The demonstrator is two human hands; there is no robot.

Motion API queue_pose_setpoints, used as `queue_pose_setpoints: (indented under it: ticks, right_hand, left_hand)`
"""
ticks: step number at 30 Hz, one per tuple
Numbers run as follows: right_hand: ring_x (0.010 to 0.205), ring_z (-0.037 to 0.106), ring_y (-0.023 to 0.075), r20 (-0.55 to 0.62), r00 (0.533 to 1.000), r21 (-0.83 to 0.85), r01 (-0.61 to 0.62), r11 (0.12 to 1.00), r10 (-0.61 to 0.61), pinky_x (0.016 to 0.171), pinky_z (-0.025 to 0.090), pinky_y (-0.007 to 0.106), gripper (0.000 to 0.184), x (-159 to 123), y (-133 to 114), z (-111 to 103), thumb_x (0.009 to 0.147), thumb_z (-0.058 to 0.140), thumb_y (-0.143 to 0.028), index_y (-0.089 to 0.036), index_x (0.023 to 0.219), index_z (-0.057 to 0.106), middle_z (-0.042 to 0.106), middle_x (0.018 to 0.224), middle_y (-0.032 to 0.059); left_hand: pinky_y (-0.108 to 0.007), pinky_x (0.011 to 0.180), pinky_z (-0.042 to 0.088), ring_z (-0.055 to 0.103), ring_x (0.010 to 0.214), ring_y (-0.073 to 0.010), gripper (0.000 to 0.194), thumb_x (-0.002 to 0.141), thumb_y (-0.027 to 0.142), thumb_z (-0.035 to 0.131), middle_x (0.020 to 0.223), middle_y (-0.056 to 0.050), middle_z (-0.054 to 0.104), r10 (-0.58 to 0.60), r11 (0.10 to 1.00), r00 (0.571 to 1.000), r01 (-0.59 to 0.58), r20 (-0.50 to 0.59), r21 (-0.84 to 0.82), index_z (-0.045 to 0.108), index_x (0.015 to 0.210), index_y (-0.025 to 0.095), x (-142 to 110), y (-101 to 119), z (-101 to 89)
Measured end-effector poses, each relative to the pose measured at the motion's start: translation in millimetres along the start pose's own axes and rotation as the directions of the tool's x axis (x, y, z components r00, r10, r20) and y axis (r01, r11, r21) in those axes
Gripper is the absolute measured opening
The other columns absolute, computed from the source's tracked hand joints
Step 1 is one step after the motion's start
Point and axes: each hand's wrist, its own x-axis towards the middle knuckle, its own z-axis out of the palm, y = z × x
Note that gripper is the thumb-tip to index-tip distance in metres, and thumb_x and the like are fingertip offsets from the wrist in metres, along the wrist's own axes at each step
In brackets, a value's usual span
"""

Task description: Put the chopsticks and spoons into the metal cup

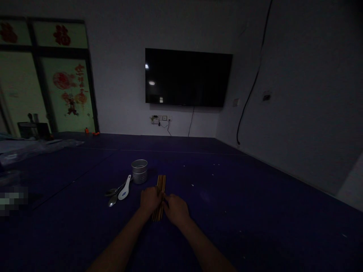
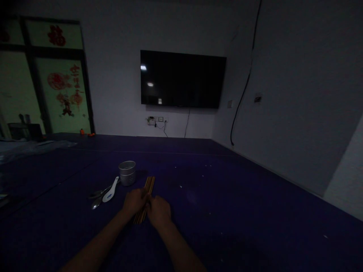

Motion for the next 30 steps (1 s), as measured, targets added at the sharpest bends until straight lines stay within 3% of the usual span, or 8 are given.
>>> queue_pose_setpoints:
  ticks: [17,24,30]
  right_hand:
    - [0.096,0.065,0.0233,0.007,1.000,0.005,-0.002,1.000,0.002,0.077,0.045,0.030,0.039,0.2,-1.8,-3.9,0.092,0.039,-0.031,-0.024,0.126,0.057,0.068,0.103,0.0107]
    - [0.095,0.064,0.0227,0.009,1.000,-0.001,-0.005,1.000,0.005,0.077,0.045,0.030,0.034,0.7,-1.3,-1.9,0.091,0.041,-0.031,-0.024,0.117,0.062,0.068,0.102,0.0097]
    - [0.096,0.064,0.0215,0.000,1.000,0.014,-0.012,1.000,0.012,0.078,0.045,0.029,0.035,0.7,-0.4,-0.1,0.091,0.042,-0.031,-0.026,0.122,0.059,0.068,0.104,0.0085]
  left_hand:
    - [-0.031,0.080,0.043,0.064,0.099,-0.0222,0.034,0.091,0.040,0.039,0.105,-0.010,0.070,-0.017,0.999,1.000,0.016,-0.010,-0.043,0.065,0.101,0.019,1.8,-1.1,3.5]
    - [-0.029,0.078,0.044,0.065,0.098,-0.0212,0.032,0.092,0.031,0.037,0.107,-0.010,0.070,-0.034,0.999,0.999,0.034,-0.005,-0.030,0.065,0.100,0.019,2.6,-0.5,3.3]
    - [-0.032,0.081,0.045,0.065,0.099,-0.0225,0.033,0.091,0.030,0.037,0.107,-0.011,0.070,-0.043,0.999,0.999,0.042,-0.008,-0.029,0.065,0.103,0.019,1.9,0.8,2.5]
